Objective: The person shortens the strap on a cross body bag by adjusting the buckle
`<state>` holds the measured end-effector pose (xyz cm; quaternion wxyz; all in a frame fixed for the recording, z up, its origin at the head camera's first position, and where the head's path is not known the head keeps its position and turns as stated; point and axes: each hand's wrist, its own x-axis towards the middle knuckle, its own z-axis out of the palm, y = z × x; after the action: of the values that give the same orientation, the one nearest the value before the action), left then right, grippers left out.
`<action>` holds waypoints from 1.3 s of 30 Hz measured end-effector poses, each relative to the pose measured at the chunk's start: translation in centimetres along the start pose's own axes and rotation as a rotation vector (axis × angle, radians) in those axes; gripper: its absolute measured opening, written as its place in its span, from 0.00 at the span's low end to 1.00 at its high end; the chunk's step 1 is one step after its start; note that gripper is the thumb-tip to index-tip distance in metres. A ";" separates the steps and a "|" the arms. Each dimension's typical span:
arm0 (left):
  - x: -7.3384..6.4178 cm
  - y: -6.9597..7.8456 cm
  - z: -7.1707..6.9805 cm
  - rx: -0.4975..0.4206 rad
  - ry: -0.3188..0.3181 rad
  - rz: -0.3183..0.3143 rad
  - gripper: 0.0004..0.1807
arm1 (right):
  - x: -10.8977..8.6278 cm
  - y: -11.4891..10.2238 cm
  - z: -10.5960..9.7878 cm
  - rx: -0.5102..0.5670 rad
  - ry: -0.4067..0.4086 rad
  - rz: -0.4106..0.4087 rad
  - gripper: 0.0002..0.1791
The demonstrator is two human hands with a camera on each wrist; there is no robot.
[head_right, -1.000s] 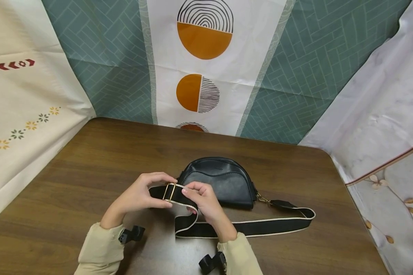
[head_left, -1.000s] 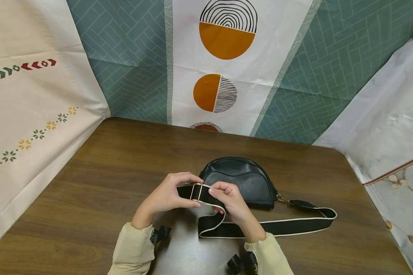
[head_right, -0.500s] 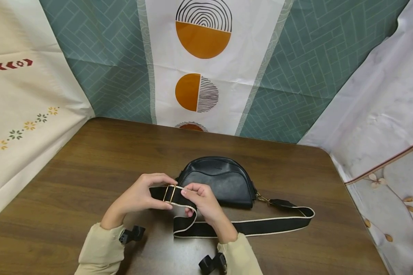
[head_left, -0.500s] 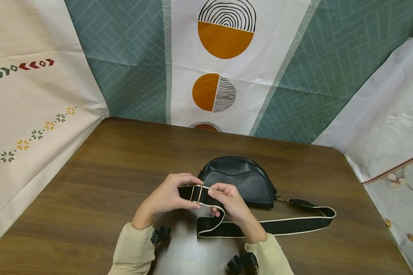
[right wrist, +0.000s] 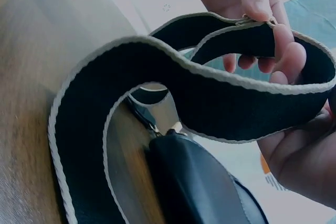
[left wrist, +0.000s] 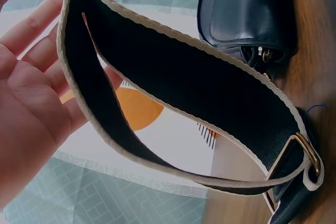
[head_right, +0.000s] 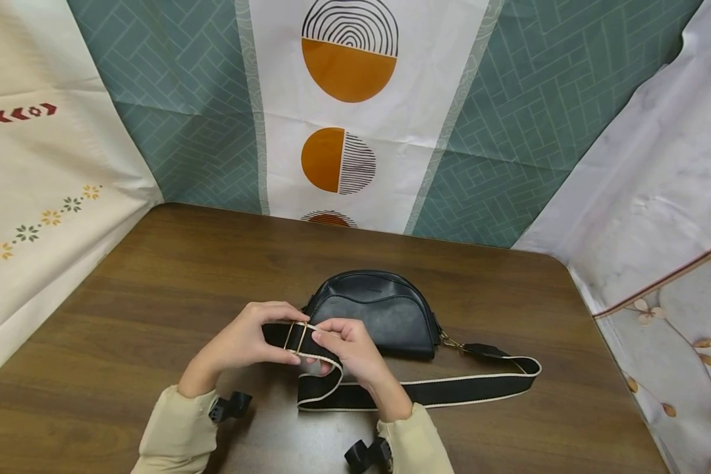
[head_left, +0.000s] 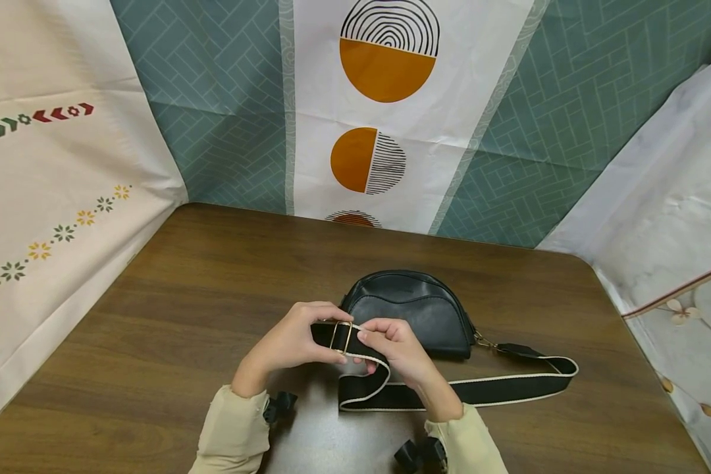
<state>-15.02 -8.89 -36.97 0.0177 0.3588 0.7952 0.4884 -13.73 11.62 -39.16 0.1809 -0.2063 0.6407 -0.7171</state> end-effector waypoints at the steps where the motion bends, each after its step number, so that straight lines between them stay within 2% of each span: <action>1: 0.0 0.0 0.0 -0.005 0.003 0.001 0.25 | 0.0 0.1 0.0 0.003 0.007 -0.004 0.14; 5: 0.0 0.2 0.1 -0.018 0.013 0.010 0.25 | 0.1 0.2 0.3 0.039 0.039 -0.008 0.14; 10: 0.2 0.4 0.2 -0.016 0.009 0.012 0.24 | 0.2 0.3 0.9 0.077 0.067 -0.006 0.08; 15: 0.3 0.5 0.2 0.012 0.020 0.048 0.24 | 0.2 0.4 1.1 0.106 0.054 0.009 0.08; 20: 0.1 0.4 0.0 0.027 0.027 0.067 0.25 | 0.2 0.5 0.8 0.081 0.038 0.003 0.06; 28: 0.1 0.2 0.0 0.035 0.053 0.093 0.27 | -0.5 0.7 -0.3 0.025 -0.021 -0.075 0.19; 32: 0.1 0.1 0.1 0.047 0.068 0.112 0.26 | -0.6 0.8 -0.4 0.033 0.022 -0.048 0.17; 39: 0.0 0.5 0.1 0.045 0.054 0.073 0.26 | -0.5 0.8 0.0 0.035 0.070 -0.057 0.16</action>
<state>-14.75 -8.69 -36.60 -0.0295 0.3744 0.7926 0.4803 -13.26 11.76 -40.02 0.1417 -0.1961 0.6278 -0.7398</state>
